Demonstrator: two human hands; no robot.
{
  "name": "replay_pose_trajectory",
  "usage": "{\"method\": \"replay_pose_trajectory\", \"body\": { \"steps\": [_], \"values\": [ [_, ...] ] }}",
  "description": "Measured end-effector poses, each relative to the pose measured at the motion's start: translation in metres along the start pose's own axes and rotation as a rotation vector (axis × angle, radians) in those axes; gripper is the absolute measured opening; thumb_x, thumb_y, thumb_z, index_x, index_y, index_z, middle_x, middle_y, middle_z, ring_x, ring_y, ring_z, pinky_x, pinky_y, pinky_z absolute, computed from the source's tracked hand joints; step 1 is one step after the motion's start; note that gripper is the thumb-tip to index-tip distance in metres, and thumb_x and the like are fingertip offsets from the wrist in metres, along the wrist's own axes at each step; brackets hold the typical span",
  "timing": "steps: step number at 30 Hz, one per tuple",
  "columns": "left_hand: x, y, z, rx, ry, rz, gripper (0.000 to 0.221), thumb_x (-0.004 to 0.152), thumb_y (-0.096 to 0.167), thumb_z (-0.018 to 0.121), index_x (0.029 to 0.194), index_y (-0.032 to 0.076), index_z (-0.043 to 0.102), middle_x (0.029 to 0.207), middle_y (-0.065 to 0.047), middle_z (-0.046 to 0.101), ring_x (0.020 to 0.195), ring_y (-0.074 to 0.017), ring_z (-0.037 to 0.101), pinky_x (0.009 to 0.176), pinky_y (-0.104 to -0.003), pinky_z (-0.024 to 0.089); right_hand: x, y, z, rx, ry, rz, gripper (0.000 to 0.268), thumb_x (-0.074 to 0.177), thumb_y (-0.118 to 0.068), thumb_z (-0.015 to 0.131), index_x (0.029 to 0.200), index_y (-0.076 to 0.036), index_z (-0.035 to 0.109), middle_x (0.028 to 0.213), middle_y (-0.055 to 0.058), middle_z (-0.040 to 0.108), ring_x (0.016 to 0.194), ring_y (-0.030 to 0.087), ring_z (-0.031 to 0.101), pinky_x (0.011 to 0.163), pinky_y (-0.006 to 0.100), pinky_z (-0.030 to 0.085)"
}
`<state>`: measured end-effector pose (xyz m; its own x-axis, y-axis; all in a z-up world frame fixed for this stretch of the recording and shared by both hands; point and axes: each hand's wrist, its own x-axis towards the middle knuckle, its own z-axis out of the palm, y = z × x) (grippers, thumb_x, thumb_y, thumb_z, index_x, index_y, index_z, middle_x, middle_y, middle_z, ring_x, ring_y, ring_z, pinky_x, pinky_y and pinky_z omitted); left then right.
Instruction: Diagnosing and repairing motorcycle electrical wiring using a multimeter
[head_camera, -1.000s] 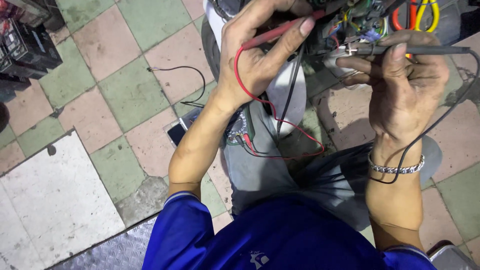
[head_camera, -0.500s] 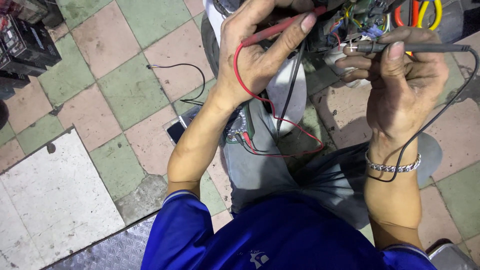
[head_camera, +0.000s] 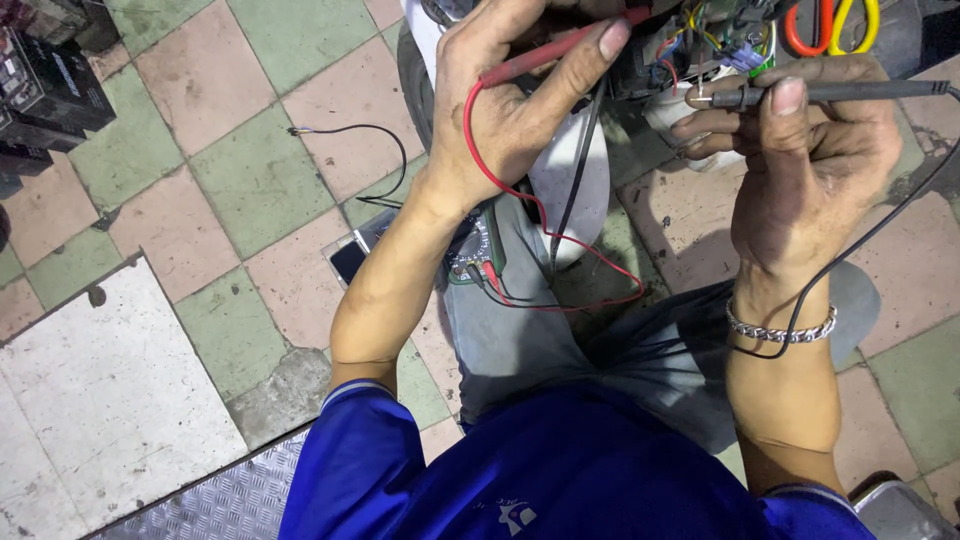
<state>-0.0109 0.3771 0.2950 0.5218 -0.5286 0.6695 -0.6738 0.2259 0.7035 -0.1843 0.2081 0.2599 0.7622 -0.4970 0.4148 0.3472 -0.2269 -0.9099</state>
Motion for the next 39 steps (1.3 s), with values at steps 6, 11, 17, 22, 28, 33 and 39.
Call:
{"method": "replay_pose_trajectory", "body": {
  "steps": [6, 11, 17, 22, 28, 33, 39],
  "values": [
    [0.001, 0.006, -0.001, 0.039, 0.005, -0.006, 0.019, 0.099, 0.015, 0.074, 0.112, 0.004, 0.067, 0.103, -0.008, 0.074, 0.086, -0.0215, 0.068, 0.083, -0.033, 0.055, 0.002, 0.000, 0.003, 0.032, 0.057, 0.019, 0.022, 0.121, -0.018, 0.052, 0.125, 0.002, 0.044, 0.106, 0.023, 0.059, 0.081, 0.030, 0.066, 0.079, 0.036, 0.062],
    [0.004, 0.011, -0.002, 0.043, 0.003, -0.002, 0.016, 0.098, 0.011, 0.073, 0.109, 0.001, 0.067, 0.101, -0.009, 0.071, 0.086, -0.0212, 0.067, 0.083, -0.032, 0.053, 0.002, 0.000, 0.008, 0.057, 0.102, 0.041, 0.023, 0.121, -0.022, 0.053, 0.123, -0.001, 0.043, 0.105, 0.020, 0.057, 0.085, 0.031, 0.068, 0.079, 0.036, 0.062],
    [0.003, 0.011, -0.002, 0.027, 0.010, -0.003, 0.016, 0.098, 0.011, 0.074, 0.108, 0.001, 0.066, 0.101, -0.008, 0.071, 0.086, -0.0208, 0.066, 0.082, -0.032, 0.054, 0.001, 0.001, 0.008, 0.097, 0.113, 0.052, 0.022, 0.119, -0.022, 0.053, 0.123, -0.002, 0.044, 0.108, 0.020, 0.058, 0.092, 0.033, 0.070, 0.080, 0.036, 0.063],
    [0.004, 0.012, -0.003, 0.037, 0.006, 0.015, 0.013, 0.098, 0.010, 0.072, 0.106, 0.001, 0.066, 0.096, -0.008, 0.069, 0.082, -0.0201, 0.062, 0.079, -0.032, 0.051, 0.002, -0.002, 0.010, 0.086, 0.116, 0.048, 0.022, 0.119, -0.022, 0.054, 0.124, -0.003, 0.046, 0.112, 0.022, 0.062, 0.086, 0.030, 0.067, 0.079, 0.034, 0.061],
    [0.003, 0.008, -0.002, 0.033, 0.003, 0.015, 0.013, 0.098, 0.009, 0.073, 0.107, 0.003, 0.066, 0.099, -0.006, 0.070, 0.083, -0.0194, 0.063, 0.079, -0.031, 0.052, 0.001, 0.000, 0.008, 0.065, 0.090, 0.026, 0.027, 0.119, -0.022, 0.052, 0.127, 0.003, 0.049, 0.113, 0.022, 0.061, 0.096, 0.032, 0.071, 0.079, 0.035, 0.063],
    [0.003, 0.008, -0.002, 0.045, -0.001, 0.019, 0.014, 0.097, 0.009, 0.074, 0.106, 0.002, 0.066, 0.099, -0.007, 0.070, 0.083, -0.0197, 0.065, 0.079, -0.031, 0.052, 0.000, 0.005, 0.004, 0.100, 0.110, 0.028, 0.021, 0.118, -0.022, 0.055, 0.120, -0.002, 0.049, 0.109, 0.019, 0.061, 0.082, 0.028, 0.065, 0.077, 0.036, 0.063],
    [0.002, 0.006, -0.002, 0.042, 0.007, 0.022, 0.016, 0.097, 0.011, 0.075, 0.107, 0.003, 0.066, 0.100, -0.006, 0.071, 0.082, -0.0193, 0.066, 0.078, -0.031, 0.054, -0.001, 0.004, 0.005, 0.107, 0.113, 0.031, 0.020, 0.117, -0.023, 0.057, 0.121, -0.005, 0.048, 0.110, 0.017, 0.061, 0.086, 0.027, 0.066, 0.077, 0.034, 0.061]
  ]
}}
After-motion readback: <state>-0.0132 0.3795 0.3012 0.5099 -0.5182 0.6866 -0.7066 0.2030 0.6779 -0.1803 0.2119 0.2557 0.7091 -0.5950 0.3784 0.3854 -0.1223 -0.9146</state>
